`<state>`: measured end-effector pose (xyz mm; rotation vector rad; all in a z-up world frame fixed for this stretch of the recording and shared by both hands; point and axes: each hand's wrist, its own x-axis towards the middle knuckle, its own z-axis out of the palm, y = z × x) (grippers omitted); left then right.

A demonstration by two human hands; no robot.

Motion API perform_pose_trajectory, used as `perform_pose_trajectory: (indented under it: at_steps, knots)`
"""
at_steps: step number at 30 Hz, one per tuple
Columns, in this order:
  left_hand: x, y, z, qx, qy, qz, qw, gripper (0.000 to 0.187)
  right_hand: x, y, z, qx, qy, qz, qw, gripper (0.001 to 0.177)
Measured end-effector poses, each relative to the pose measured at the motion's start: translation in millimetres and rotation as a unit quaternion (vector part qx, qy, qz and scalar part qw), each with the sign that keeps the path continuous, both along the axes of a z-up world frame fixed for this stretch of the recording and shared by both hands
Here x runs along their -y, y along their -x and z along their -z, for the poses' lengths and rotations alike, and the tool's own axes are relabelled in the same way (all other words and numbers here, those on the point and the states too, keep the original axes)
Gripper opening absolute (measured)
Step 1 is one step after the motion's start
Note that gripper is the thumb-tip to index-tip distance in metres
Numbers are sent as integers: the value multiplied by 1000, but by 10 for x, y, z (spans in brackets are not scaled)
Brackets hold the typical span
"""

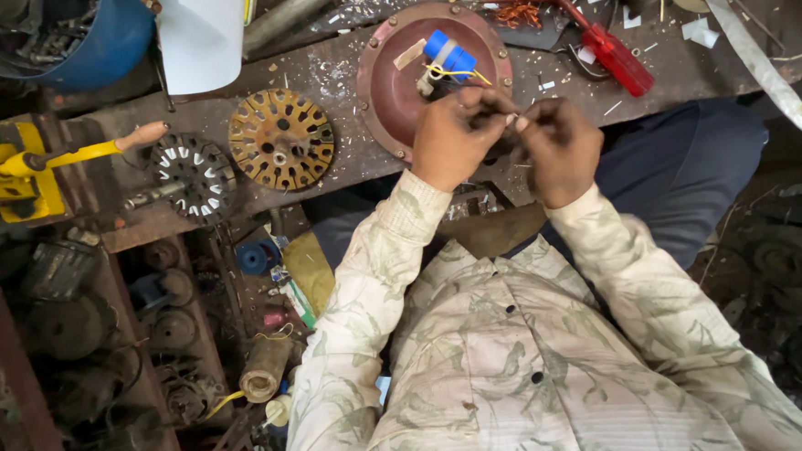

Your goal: The person repairs an electrical component by stripping and twisting wires, then attaching a blue plastic connector. They use a red screwdriver to tighten the connector onto the component.

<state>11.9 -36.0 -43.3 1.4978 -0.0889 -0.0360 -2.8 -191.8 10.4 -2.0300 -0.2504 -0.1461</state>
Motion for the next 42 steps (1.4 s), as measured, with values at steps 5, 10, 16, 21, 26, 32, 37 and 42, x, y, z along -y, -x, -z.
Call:
perform_pose_trajectory:
  at_steps: [5,10,16,21,26,32,37,42]
  knots:
    - [2,20,-153,0,28,-9,1000,14,63,-14,12,-313,-275,44,908,22]
    - [-39,45,-228,-24,27,-4,999,22,77,25,-133,221,140,44,964,25]
    - [-33,39,-224,-1,-8,-17,1000,22,52,17,-137,248,197,-12,948,20]
    - [-51,41,-181,19,-42,-28,999,28,17,7,-45,-160,-107,11,981,19]
    - [-62,18,-121,37,-18,-14,999,27,89,17,-173,64,24,16,998,19]
    - [-5,11,16,70,-48,-35,996,23,76,55,-96,320,302,-44,897,11]
    - [2,57,35,69,-68,-41,994,22,127,55,155,-185,-124,46,974,14]
    - [-61,30,-52,118,-125,-68,983,28,256,42,161,84,70,-21,994,14]
